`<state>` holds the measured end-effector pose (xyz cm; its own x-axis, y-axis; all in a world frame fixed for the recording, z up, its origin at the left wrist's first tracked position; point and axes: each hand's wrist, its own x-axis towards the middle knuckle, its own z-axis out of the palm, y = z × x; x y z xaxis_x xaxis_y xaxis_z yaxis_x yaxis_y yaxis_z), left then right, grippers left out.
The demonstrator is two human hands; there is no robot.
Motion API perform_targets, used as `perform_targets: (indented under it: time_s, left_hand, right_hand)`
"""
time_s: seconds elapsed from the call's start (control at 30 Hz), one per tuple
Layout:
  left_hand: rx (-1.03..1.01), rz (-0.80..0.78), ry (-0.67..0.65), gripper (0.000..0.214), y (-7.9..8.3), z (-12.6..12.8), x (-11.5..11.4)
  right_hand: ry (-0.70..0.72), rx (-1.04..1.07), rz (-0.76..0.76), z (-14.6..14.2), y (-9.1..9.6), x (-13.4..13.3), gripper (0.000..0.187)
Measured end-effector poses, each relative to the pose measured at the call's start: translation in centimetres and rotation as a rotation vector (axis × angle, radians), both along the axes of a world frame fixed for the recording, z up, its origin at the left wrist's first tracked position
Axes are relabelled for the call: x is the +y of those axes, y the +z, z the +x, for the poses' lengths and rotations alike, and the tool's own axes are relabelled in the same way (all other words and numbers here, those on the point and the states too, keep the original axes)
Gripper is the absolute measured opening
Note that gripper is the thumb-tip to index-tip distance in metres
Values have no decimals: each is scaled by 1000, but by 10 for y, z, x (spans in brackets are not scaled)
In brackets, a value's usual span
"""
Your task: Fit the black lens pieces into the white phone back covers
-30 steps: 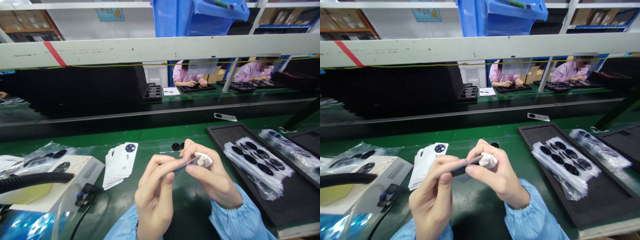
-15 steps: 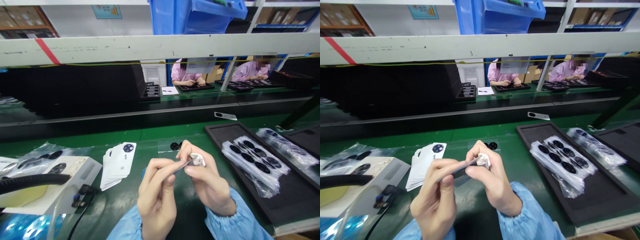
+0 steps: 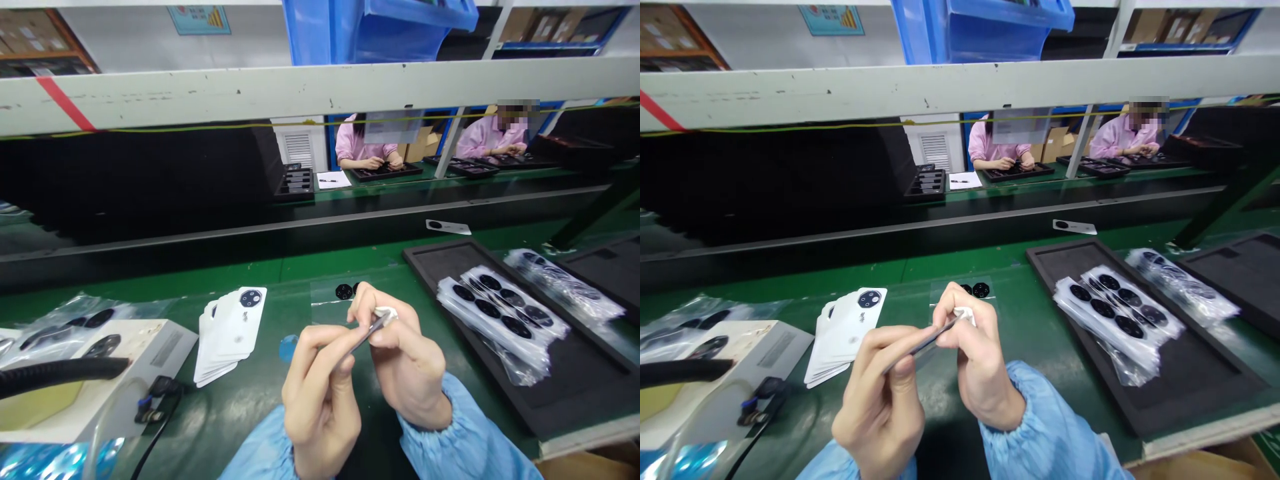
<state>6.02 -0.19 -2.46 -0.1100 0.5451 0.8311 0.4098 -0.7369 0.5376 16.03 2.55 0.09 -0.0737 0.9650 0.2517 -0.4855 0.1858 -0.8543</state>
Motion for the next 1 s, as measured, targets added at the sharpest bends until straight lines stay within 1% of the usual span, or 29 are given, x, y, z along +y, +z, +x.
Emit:
perform_targets:
  time_s: [0.1,0.2,0.27,0.33,0.43,0.53,0.6,0.7,0.8,0.9,1.0]
  left_hand:
    - [24,-1,0,35,-4,2,1]
    - [35,-36,-1,35,-8,3,5]
    - [19,-92,-6,33,-12,3,10]
    - [-13,-197,-25,29,-19,5,17]
    - [-105,-404,-66,26,-38,9,25]
    - [-219,-579,-72,29,-65,18,29]
    - [-257,-633,-47,30,-85,24,29]
    - [-262,-616,35,27,-113,29,30]
    - [-215,-530,108,27,-133,28,34]
    - [-112,-448,124,18,-142,25,41]
    - [-53,-402,154,12,-147,21,47]
  right_hand:
    - [-15,10,-29,-1,-1,4,2]
    - [-15,24,-83,-2,-5,13,4]
    - [-15,11,-141,-2,-10,21,5]
    - [-27,-48,-237,0,-19,28,7]
    - [-40,-156,-422,4,-40,39,10]
    - [-57,-243,-629,8,-69,48,21]
    - [-89,-315,-744,9,-88,53,28]
    - [-139,-408,-818,8,-111,59,28]
    - [-168,-451,-824,5,-124,64,26]
    - [-172,-461,-816,2,-132,70,27]
    - [-160,-462,-803,0,-138,75,29]
